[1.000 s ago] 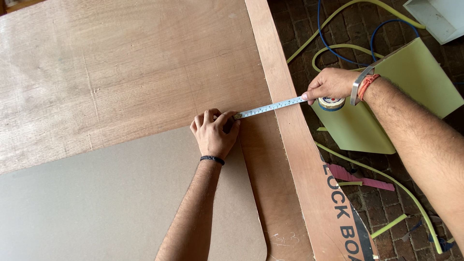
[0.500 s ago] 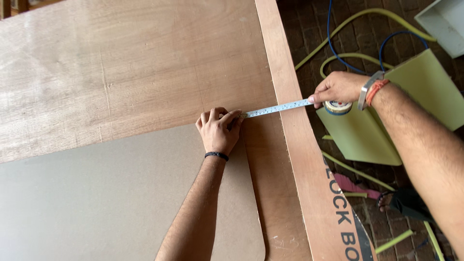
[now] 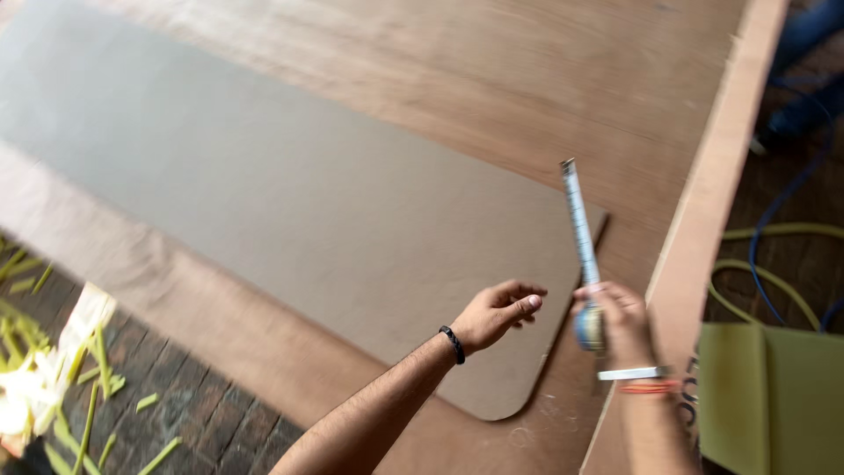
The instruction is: The person helps move a grey upholstered sofa and cushions aside in a workshop, then takes a tape measure from their wrist and measures a large flat board on a wooden table, repositioning a steel ruler and the tape along the board edges to take repeated measurements.
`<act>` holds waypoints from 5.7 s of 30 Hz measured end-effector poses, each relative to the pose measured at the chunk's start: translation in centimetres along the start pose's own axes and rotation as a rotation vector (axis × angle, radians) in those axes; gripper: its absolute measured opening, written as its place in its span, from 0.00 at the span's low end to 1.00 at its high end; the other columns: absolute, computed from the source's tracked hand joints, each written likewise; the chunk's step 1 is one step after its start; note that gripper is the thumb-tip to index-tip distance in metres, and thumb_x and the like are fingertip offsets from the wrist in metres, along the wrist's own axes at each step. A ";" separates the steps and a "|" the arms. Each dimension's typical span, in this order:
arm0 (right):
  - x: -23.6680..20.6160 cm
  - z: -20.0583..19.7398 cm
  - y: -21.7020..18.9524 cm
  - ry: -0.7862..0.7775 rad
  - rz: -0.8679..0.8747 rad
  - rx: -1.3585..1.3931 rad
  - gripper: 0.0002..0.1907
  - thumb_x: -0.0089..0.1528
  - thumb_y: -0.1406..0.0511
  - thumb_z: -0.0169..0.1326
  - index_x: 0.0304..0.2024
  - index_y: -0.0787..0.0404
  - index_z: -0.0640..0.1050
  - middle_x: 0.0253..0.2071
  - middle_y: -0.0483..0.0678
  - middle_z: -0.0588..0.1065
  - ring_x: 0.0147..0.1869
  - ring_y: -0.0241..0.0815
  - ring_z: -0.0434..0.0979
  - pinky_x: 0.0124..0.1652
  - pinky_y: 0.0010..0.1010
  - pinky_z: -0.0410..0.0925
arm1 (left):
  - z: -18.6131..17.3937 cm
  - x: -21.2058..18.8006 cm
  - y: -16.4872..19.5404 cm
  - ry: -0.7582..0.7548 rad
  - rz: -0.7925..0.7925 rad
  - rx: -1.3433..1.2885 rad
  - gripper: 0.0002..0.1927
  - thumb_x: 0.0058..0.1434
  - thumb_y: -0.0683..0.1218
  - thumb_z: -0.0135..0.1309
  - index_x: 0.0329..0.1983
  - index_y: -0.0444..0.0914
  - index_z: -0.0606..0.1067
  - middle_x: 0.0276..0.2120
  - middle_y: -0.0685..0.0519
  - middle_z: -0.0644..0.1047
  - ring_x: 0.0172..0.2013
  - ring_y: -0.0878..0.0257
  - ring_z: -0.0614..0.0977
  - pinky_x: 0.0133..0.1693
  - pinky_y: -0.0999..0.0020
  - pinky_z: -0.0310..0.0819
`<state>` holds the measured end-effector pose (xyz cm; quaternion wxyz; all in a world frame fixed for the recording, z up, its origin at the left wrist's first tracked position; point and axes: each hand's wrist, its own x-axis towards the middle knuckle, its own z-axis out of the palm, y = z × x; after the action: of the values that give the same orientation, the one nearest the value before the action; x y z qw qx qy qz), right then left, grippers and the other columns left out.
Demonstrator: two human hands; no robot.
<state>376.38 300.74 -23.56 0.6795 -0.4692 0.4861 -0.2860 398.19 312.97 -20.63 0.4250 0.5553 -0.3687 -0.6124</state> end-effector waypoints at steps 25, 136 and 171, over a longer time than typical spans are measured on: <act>0.0 95.4 2.5 -0.425 -0.269 -0.193 0.09 0.63 0.66 0.59 0.37 0.66 0.85 0.29 0.39 0.81 0.34 0.26 0.77 0.36 0.19 0.70 | -74.2 -37.4 1.5 1.026 -0.125 0.089 0.16 0.58 0.55 0.61 0.44 0.43 0.85 0.35 0.53 0.86 0.34 0.65 0.85 0.38 0.68 0.79; 44.1 143.4 -3.1 0.049 -0.243 -0.130 0.09 0.65 0.64 0.52 0.43 0.58 0.81 0.26 0.37 0.65 0.25 0.24 0.60 0.22 0.20 0.55 | -152.6 -22.1 10.8 0.161 -0.005 -0.123 0.08 0.71 0.45 0.54 0.43 0.34 0.77 0.30 0.54 0.78 0.30 0.67 0.77 0.30 0.72 0.70; -20.9 148.8 28.9 0.399 0.290 0.107 0.17 0.65 0.59 0.55 0.32 0.65 0.85 0.26 0.47 0.80 0.31 0.37 0.80 0.34 0.28 0.71 | -131.2 -40.4 -5.8 0.048 0.513 1.141 0.12 0.58 0.50 0.62 0.45 0.47 0.82 0.53 0.49 0.76 0.54 0.49 0.74 0.54 0.57 0.72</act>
<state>505.07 383.33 -28.90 0.6279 -0.2919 0.6571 -0.2978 528.83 355.36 -25.75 0.2032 0.6024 -0.7494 -0.1852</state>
